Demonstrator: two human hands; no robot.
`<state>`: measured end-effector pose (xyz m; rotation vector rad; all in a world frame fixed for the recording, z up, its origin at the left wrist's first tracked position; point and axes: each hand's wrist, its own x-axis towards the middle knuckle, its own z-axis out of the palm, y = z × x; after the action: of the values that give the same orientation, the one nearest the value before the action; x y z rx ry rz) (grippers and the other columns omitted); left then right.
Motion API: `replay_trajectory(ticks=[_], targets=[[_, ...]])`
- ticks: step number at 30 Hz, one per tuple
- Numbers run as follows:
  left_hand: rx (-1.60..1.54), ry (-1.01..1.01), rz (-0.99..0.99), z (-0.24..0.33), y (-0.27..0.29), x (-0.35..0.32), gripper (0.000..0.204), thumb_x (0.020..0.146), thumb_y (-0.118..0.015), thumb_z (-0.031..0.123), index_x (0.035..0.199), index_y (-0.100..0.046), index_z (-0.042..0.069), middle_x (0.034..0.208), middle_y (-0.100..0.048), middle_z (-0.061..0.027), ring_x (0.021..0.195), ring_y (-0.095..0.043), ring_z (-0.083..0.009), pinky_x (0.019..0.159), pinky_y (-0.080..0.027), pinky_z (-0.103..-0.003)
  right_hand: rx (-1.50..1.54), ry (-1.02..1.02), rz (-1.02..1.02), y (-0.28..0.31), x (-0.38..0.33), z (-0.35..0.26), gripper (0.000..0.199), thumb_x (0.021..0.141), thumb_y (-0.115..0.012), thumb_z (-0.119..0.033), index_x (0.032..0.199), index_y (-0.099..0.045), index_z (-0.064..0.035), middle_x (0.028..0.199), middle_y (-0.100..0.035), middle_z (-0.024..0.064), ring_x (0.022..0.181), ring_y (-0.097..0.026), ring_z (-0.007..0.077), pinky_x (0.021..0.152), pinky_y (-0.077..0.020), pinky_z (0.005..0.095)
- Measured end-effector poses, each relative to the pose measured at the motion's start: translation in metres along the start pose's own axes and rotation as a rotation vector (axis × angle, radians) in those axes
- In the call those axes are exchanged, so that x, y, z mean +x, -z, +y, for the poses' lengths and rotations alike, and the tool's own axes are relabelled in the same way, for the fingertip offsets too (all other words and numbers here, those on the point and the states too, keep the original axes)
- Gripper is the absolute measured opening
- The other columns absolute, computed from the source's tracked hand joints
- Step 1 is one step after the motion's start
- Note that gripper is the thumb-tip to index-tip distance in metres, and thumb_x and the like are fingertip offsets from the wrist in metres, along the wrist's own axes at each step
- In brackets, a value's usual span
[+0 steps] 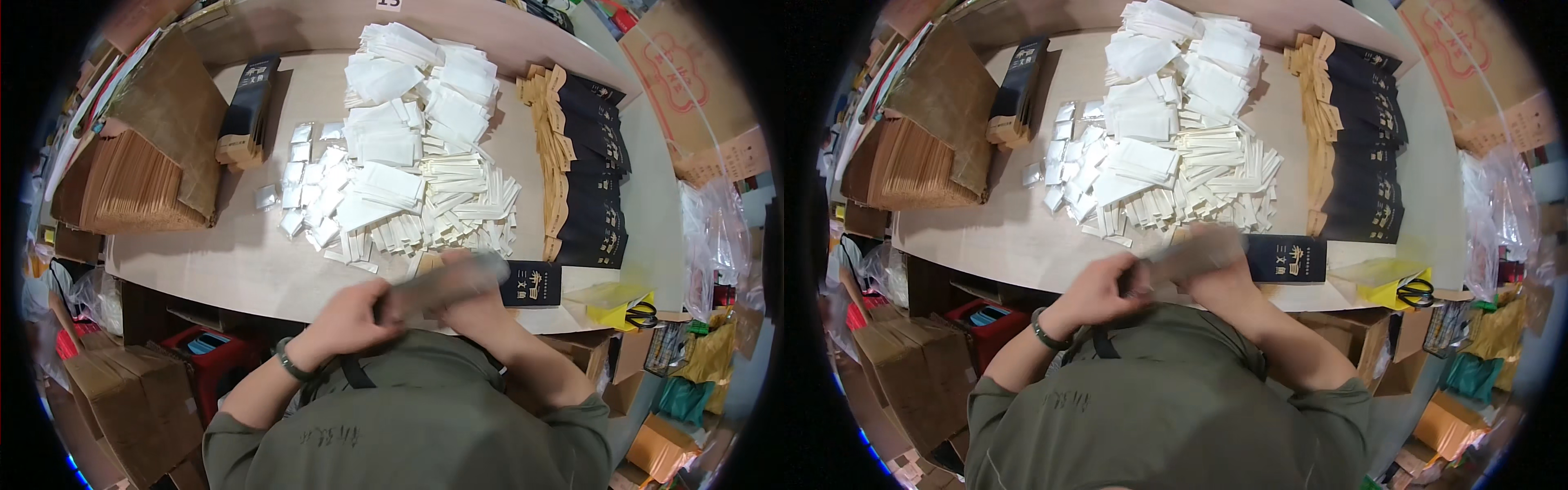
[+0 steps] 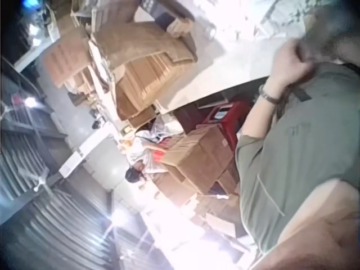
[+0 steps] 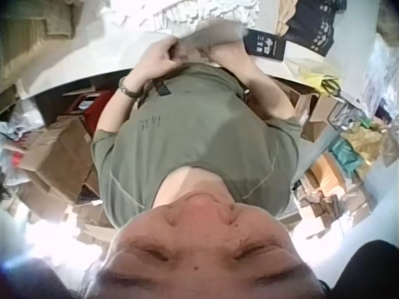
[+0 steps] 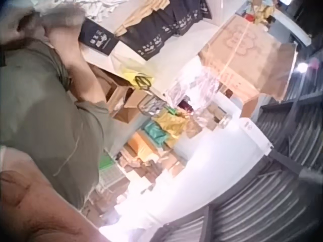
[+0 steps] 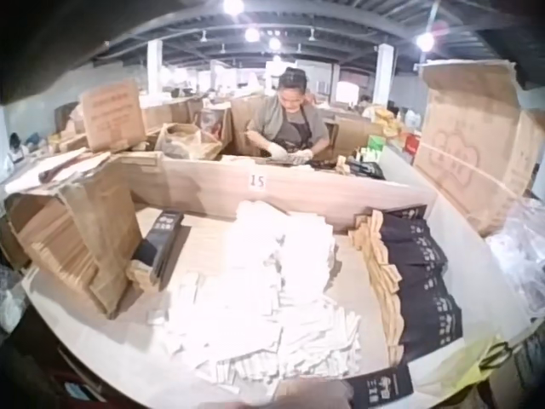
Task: Packing wooden chopsticks into paper sleeves.
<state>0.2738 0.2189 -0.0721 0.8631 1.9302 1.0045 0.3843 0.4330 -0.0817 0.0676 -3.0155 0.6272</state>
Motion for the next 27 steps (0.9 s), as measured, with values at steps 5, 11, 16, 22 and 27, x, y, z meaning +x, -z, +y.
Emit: replay_trajectory(ticks=[5, 11, 16, 22, 27], targets=[[0.442, -0.026, 0.537, -0.039, 0.014, -0.019, 0.053, 0.069, -0.081, 0.014, 0.117, -0.057, 0.006, 0.093, -0.062, -0.0141, 0.085, -0.064, -0.0349, 0.073, -0.053, -0.039, 0.004, -0.337, -0.159, -0.008, 0.02, -0.012, 0.033, 0.09, -0.063, -0.036, 0.076, -0.06, -0.006, 0.066, -0.063, 0.0122, 0.067, -0.064, 0.0362, 0.06, -0.0506, 0.0435], [0.573, -0.063, 0.33, -0.041, 0.03, -0.041, 0.067, 0.067, -0.084, 0.024, 0.126, -0.056, 0.01, 0.096, -0.061, -0.0095, 0.086, -0.064, -0.0311, 0.071, -0.053, -0.039, 0.25, -0.419, -0.114, -0.013, 0.029, -0.006, 0.02, 0.084, -0.059, -0.024, 0.078, -0.063, -0.0054, 0.069, -0.065, 0.0162, 0.066, -0.065, 0.0377, 0.06, -0.0505, 0.0487], [0.621, -0.199, 0.151, -0.026, 0.036, -0.02, 0.072, 0.065, -0.087, 0.028, 0.128, -0.057, 0.009, 0.096, -0.062, -0.0115, 0.086, -0.063, -0.0326, 0.074, -0.052, -0.04, 0.288, -0.142, -0.073, -0.04, 0.041, -0.053, 0.015, 0.082, -0.059, -0.02, 0.08, -0.064, -0.0061, 0.07, -0.064, 0.0167, 0.069, -0.065, 0.0372, 0.064, -0.0511, 0.0481], [0.636, -0.237, 0.744, -0.071, 0.079, -0.003, 0.058, 0.071, -0.082, 0.024, 0.121, -0.06, 0.003, 0.111, -0.062, -0.0164, 0.1, -0.06, -0.0376, 0.085, -0.05, -0.044, 0.03, -0.147, 0.233, 0.031, 0.068, 0.042, 0.012, 0.085, -0.062, -0.01, 0.096, -0.067, -0.0059, 0.097, -0.064, 0.0159, 0.094, -0.062, 0.035, 0.081, -0.0504, 0.0429], [0.486, 0.068, 0.739, -0.083, 0.104, 0.022, 0.048, 0.073, -0.082, 0.017, 0.113, -0.06, 0.003, 0.103, -0.061, -0.0166, 0.094, -0.06, -0.0335, 0.081, -0.049, -0.041, 0.054, 0.053, 0.207, 0.017, 0.079, 0.104, 0.017, 0.074, -0.074, -0.003, 0.088, -0.064, -0.0048, 0.098, -0.06, 0.0126, 0.096, -0.058, 0.0333, 0.084, -0.0486, 0.0401]])
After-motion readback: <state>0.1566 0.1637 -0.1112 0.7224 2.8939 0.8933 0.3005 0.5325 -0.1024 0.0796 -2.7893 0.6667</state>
